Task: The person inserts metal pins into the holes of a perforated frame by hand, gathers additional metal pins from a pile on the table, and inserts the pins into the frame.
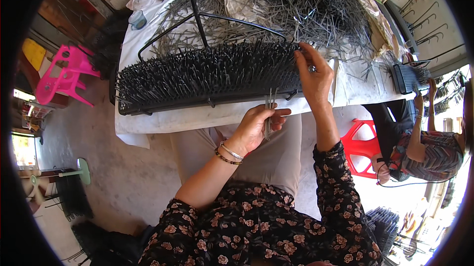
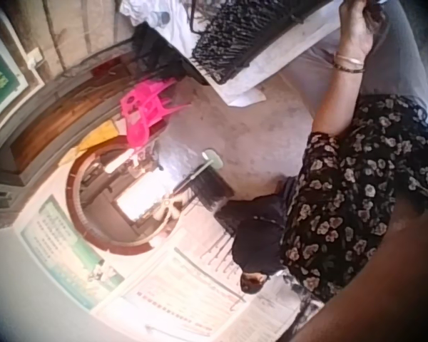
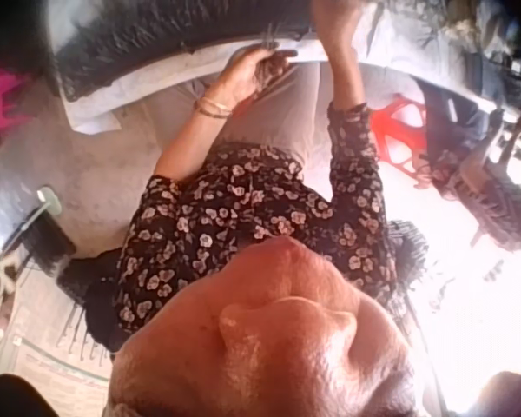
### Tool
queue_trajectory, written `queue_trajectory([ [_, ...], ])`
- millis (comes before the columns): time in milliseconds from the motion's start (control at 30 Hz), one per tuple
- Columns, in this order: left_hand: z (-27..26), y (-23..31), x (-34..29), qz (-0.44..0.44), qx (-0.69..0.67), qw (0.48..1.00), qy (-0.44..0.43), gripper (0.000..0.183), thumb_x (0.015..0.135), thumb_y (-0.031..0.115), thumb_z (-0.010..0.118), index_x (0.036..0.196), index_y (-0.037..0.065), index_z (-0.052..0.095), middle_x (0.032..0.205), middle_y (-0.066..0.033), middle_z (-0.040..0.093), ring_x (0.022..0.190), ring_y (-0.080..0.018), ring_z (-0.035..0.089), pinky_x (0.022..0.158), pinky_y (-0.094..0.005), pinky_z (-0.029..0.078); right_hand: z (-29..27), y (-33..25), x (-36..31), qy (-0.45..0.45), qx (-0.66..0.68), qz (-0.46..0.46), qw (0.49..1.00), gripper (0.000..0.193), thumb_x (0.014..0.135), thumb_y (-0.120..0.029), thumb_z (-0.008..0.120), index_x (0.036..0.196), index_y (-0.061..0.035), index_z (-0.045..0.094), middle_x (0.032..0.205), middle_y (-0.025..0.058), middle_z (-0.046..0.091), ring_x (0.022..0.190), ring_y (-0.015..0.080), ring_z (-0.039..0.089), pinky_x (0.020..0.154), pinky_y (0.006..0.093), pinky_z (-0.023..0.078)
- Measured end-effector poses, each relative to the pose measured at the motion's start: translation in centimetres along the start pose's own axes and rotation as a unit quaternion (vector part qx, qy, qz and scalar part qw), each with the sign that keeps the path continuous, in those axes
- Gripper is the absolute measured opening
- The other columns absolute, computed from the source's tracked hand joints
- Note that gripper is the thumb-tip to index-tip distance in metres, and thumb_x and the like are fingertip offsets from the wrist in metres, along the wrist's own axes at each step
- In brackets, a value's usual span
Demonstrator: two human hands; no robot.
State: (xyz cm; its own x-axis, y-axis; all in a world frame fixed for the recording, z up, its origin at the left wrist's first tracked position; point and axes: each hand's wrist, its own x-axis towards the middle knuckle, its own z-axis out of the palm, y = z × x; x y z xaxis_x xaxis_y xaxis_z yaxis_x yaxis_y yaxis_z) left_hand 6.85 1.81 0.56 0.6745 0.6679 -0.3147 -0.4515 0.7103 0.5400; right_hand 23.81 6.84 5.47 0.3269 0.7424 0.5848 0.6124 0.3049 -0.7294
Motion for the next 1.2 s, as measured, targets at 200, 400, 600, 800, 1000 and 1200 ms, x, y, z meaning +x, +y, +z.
queue_trajectory([
  [200, -0.2, -0.3, -0.8, -0.013, 0.000, 0.999, 0.035, 0.020, 0.095, 0.011, 0.043, 0.109, 0.000, 0.052, 0.109, -0.0168, 0.060, 0.090, -0.0181, 0.061, 0.077, -0.0299, 0.052, 1.0, 0.4, -0.6, -0.004, -0.020, -0.049, 0.999, 0.020, 0.080, -0.004, 0.067, 0.099, -0.0023, 0.065, 0.082, 0.0106, 0.066, 0.066, 0.0181, 0.064, 0.058, 0.0266, 0.049],
  [400, -0.2, -0.9, -1.2, -0.033, -0.016, 0.999, 0.033, 0.021, 0.095, 0.015, 0.045, 0.112, 0.004, 0.051, 0.105, -0.0117, 0.060, 0.093, -0.0200, 0.060, 0.080, -0.0350, 0.052, 1.5, 1.3, -1.2, -0.064, -0.134, -0.166, 0.975, 0.015, 0.079, -0.012, 0.066, 0.093, -0.0048, 0.066, 0.078, 0.0075, 0.058, 0.065, 0.0260, 0.057, 0.060, 0.0346, 0.046],
  [600, -0.2, -0.4, -1.6, -0.051, -0.013, 0.998, 0.033, 0.024, 0.095, 0.017, 0.046, 0.116, 0.007, 0.051, 0.104, -0.0110, 0.059, 0.093, -0.0209, 0.060, 0.076, -0.0354, 0.054, 1.1, 0.0, -1.0, -0.113, -0.190, -0.169, 0.960, 0.016, 0.083, -0.013, 0.063, 0.096, -0.0043, 0.065, 0.082, 0.0085, 0.054, 0.064, 0.0263, 0.056, 0.060, 0.0350, 0.045],
  [800, -0.3, -0.4, -1.8, -0.053, 0.012, 0.998, 0.034, 0.027, 0.095, 0.021, 0.048, 0.119, 0.008, 0.051, 0.100, -0.0071, 0.060, 0.085, -0.0144, 0.060, 0.064, -0.0244, 0.052, 1.5, -0.1, -0.9, -0.119, -0.118, -0.117, 0.979, 0.017, 0.084, -0.010, 0.061, 0.100, -0.0034, 0.065, 0.083, 0.0103, 0.055, 0.062, 0.0266, 0.056, 0.055, 0.0353, 0.045],
  [1000, 0.0, 0.0, -1.9, 0.012, 0.020, 0.999, 0.023, 0.027, 0.095, 0.020, 0.048, 0.119, 0.007, 0.052, 0.095, -0.0057, 0.060, 0.080, -0.0114, 0.058, 0.062, -0.0214, 0.049, -1.0, -2.4, -2.0, -0.192, -0.030, 0.062, 0.979, 0.014, 0.082, -0.014, 0.066, 0.090, -0.0024, 0.069, 0.073, 0.0086, 0.059, 0.057, 0.0152, 0.055, 0.051, 0.0258, 0.042],
  [1200, 0.6, -0.1, -1.3, 0.018, 0.017, 0.999, 0.038, 0.026, 0.095, 0.018, 0.048, 0.117, 0.006, 0.053, 0.094, -0.0061, 0.060, 0.079, -0.0116, 0.058, 0.064, -0.0227, 0.050, -1.6, -1.0, -3.5, -0.238, 0.142, 0.250, 0.928, 0.022, 0.083, -0.015, 0.067, 0.087, 0.0056, 0.067, 0.068, 0.0045, 0.064, 0.057, 0.0060, 0.053, 0.051, 0.0216, 0.042],
])
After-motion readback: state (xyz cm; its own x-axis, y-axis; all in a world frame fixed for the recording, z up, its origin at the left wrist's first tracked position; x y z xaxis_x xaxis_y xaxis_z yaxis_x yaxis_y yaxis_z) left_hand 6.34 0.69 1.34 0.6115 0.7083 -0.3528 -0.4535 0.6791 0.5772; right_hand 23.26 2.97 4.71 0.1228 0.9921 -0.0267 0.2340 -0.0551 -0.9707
